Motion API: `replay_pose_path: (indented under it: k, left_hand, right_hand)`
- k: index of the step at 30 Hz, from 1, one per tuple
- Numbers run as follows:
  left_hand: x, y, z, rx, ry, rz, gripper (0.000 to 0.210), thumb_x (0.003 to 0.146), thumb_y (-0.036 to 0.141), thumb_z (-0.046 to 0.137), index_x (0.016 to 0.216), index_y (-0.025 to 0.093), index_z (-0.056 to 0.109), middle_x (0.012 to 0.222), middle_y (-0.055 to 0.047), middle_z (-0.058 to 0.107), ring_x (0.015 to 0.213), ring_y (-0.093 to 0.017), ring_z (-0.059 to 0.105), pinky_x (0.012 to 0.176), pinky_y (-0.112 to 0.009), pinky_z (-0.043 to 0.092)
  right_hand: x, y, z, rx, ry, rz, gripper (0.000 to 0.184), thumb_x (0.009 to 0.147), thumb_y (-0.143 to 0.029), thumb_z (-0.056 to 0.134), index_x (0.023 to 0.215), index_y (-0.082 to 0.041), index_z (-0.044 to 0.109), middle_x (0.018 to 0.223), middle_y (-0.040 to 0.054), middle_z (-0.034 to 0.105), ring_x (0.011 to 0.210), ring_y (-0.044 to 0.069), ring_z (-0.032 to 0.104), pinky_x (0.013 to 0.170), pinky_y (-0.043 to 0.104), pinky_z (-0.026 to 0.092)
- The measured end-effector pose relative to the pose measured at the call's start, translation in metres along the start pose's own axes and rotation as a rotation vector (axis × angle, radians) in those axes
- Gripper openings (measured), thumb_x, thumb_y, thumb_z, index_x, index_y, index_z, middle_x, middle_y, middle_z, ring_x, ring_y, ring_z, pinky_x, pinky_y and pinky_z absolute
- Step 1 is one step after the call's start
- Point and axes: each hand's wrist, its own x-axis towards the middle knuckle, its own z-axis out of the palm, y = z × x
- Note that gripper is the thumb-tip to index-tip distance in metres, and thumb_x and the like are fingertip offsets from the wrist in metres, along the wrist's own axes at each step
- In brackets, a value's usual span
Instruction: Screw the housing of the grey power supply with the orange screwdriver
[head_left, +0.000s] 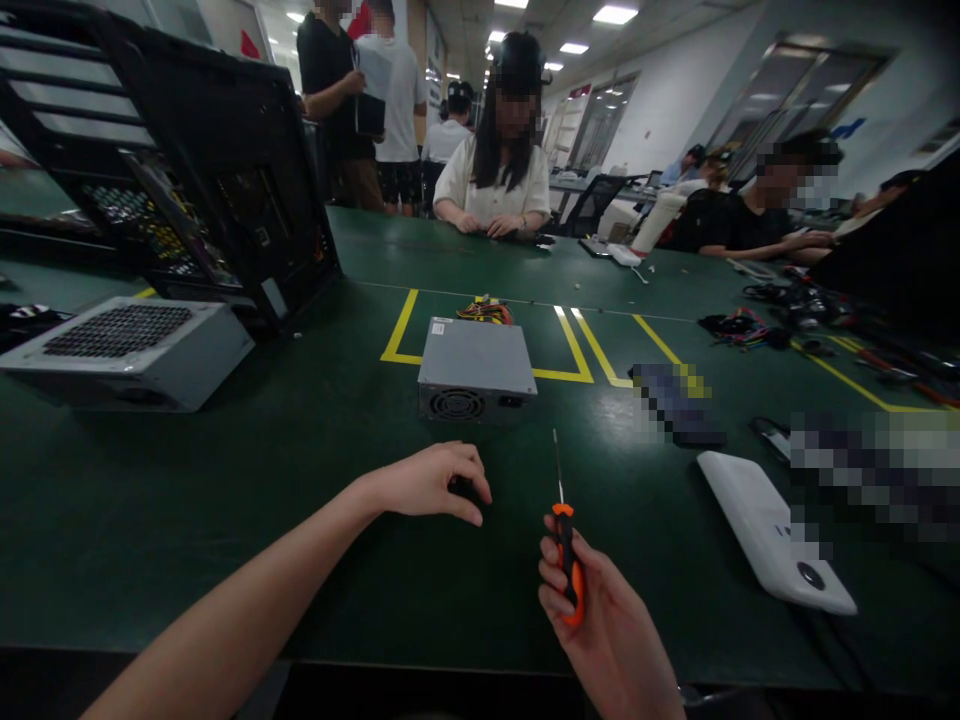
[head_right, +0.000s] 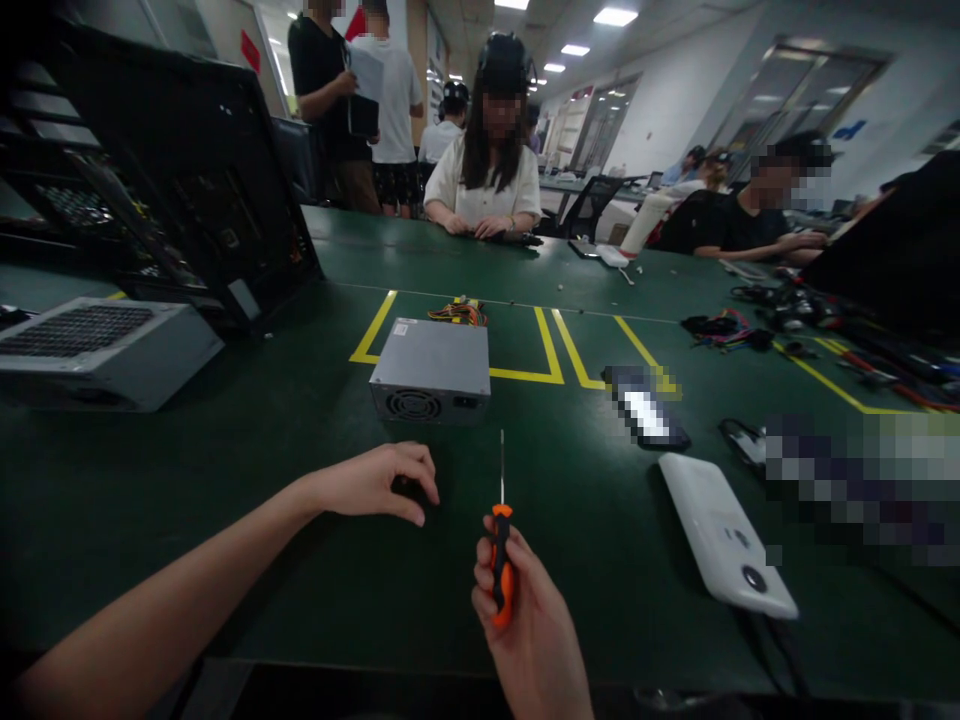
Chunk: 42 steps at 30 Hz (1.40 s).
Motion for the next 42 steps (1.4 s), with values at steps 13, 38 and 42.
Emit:
replay_pose_path:
  k: [13, 38, 42]
  left_hand:
    - [0.0, 0.013, 0.003, 0.196, 0.01, -0.123, 0.016, 0.077, 0.033, 0.06, 0.086, 0.019, 0.058, 0.091, -0.001, 0.052, 0.087, -0.016, 0.048, 0.072, -0.026, 0.036]
    - [0.015, 0.0, 0.008, -1.417, 0.65, -0.357, 0.008, 0.08, 0.018, 0.058, 0.077, 0.012, 0.062, 0.075, -0.004, 0.064, 0.064, -0.006, 0.059, 0.062, -0.017, 0.047]
    - [0.013, 0.003, 0.008, -1.47, 0.581, -0.351, 0.01, 0.081, 0.018, 0.058, 0.076, 0.011, 0.062, 0.079, -0.005, 0.066, 0.067, -0.008, 0.06, 0.062, -0.018, 0.049]
  right_hand:
    - [-0.007, 0.009, 0.002, -0.082, 0.021, -0.016, 0.035, 0.056, -0.03, 0.077, 0.085, -0.013, 0.065, 0.065, 0.0011, 0.058, 0.051, 0.006, 0.046, 0.043, 0.016, 0.033]
    - [0.008, 0.046, 0.019, -0.196, -0.148, 0.182, 0.042, 0.058, -0.038, 0.076, 0.089, -0.013, 0.061, 0.061, 0.001, 0.06, 0.046, 0.005, 0.048, 0.041, 0.015, 0.026]
    - [0.01, 0.047, 0.022, -0.175, -0.154, 0.174, 0.04, 0.058, -0.037, 0.076, 0.087, -0.013, 0.061, 0.06, 0.0007, 0.06, 0.045, 0.005, 0.048, 0.04, 0.015, 0.024]
